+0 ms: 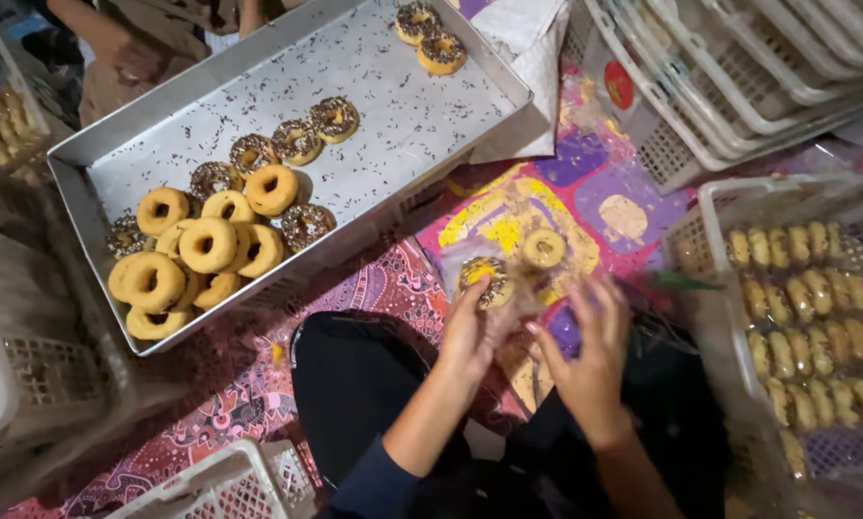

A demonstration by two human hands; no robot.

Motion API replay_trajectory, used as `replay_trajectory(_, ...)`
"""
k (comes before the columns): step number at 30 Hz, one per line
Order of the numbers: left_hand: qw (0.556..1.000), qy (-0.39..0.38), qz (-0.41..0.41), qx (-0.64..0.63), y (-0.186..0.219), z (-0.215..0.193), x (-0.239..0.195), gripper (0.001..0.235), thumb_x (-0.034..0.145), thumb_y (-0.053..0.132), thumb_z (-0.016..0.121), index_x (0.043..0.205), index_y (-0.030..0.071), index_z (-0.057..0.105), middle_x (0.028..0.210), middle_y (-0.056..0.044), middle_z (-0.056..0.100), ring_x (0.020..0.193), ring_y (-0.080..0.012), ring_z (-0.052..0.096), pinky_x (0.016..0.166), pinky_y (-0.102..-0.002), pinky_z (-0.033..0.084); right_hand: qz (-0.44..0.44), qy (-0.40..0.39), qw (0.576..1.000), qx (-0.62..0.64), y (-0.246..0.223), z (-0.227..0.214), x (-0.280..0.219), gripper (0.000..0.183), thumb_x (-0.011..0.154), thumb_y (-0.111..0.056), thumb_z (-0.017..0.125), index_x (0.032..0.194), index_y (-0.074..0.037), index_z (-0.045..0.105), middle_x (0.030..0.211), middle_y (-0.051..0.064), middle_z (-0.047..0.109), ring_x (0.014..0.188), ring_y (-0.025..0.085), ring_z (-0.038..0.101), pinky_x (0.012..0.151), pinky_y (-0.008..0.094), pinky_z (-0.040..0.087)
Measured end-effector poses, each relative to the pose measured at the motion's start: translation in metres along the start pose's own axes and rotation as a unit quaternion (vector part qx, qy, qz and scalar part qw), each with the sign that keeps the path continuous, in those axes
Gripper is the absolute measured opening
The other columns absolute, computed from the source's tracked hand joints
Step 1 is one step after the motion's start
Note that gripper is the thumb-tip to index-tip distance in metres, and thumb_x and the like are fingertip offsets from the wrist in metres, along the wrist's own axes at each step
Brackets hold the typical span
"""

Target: The person picks donuts from a metal tray and places them into small plastic bags. They handle both plain and chocolate-sprinkled donuts, sealing each bag before setting it aside in a nearby basket.

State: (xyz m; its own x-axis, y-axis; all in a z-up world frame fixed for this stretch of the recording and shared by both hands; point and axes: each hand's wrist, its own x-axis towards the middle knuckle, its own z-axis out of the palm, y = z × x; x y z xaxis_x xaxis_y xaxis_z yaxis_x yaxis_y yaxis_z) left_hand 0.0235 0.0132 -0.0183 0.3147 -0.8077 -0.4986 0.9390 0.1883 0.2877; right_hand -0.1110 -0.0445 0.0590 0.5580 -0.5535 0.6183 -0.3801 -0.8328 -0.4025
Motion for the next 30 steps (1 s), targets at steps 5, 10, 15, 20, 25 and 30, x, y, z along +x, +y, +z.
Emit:
replay_trajectory(5,0.977,-0.074,0.057,0.193,-0.007,-0.017,-0.023,0.068,0.102,0.021,0.064,0.151,0.021,0.017,0.142,-0.019,0.064,0.12,-0.036,0.068,0.103,-0.046,0.056,0.019,-0.112,0.991,0.074,0.017,-0.006,0.0,0.024,0.096,-0.011,0.062,0.116,-0.013,0.074,0.101,0.012,0.077,0.09,0.03,0.074,0.078,0.038,0.057)
replay_trajectory(10,0.89,-0.163,0.211,0.369,-0.002,-0.016,-0.059,0.046,0.103,0.015,0.067,0.142,-0.009,0.059,0.134,-0.022,0.068,0.125,-0.0287,0.065,0.107,-0.037,0.052,0.111,-0.125,0.979,0.12,0.014,-0.014,-0.003,0.017,0.1,-0.015,0.062,0.104,-0.005,0.076,0.078,0.012,0.074,0.067,0.026,0.075,0.058,0.034,0.056)
replay_trajectory(15,0.907,-0.145,0.196,0.344,-0.005,-0.003,-0.068,0.031,0.103,0.013,0.061,0.126,-0.007,0.066,0.119,-0.014,0.075,0.11,-0.0211,0.072,0.096,-0.034,0.057,0.153,-0.125,0.969,0.15,-0.003,-0.044,0.006,0.015,0.098,-0.014,0.067,0.106,-0.004,0.075,0.086,0.01,0.075,0.071,0.022,0.076,0.062,0.032,0.057)
replay_trajectory(20,0.837,-0.164,0.196,0.484,-0.002,0.004,-0.08,0.026,0.107,0.016,0.051,0.117,0.0,0.069,0.1,-0.015,0.079,0.088,-0.0216,0.075,0.08,-0.035,0.061,-0.133,-0.14,0.981,-0.026,-0.004,-0.055,0.001,0.029,0.081,-0.008,0.07,0.11,-0.005,0.076,0.094,0.012,0.07,0.084,0.028,0.065,0.069,0.04,0.052)
replay_trajectory(25,0.561,-0.203,0.242,0.765,0.023,0.013,-0.116,0.015,0.1,0.017,0.057,0.106,0.009,0.069,0.081,-0.02,0.071,0.071,-0.036,0.071,0.067,-0.044,0.056,-0.198,-0.244,0.948,0.051,0.021,-0.06,0.021,0.013,0.073,-0.021,0.078,0.075,-0.014,0.068,0.075,0.006,0.065,0.073,0.028,0.06,0.063,0.044,0.049)
replay_trajectory(30,0.63,-0.187,0.142,0.741,0.051,0.017,-0.134,0.016,0.102,0.017,0.054,0.112,0.014,0.067,0.097,-0.019,0.074,0.094,-0.0352,0.075,0.081,-0.043,0.059,-0.008,-0.271,0.913,-0.305,0.06,-0.066,0.049,0.05,0.075,-0.049,0.078,0.097,-0.005,0.072,0.093,0.016,0.068,0.091,0.032,0.066,0.082,0.043,0.052)
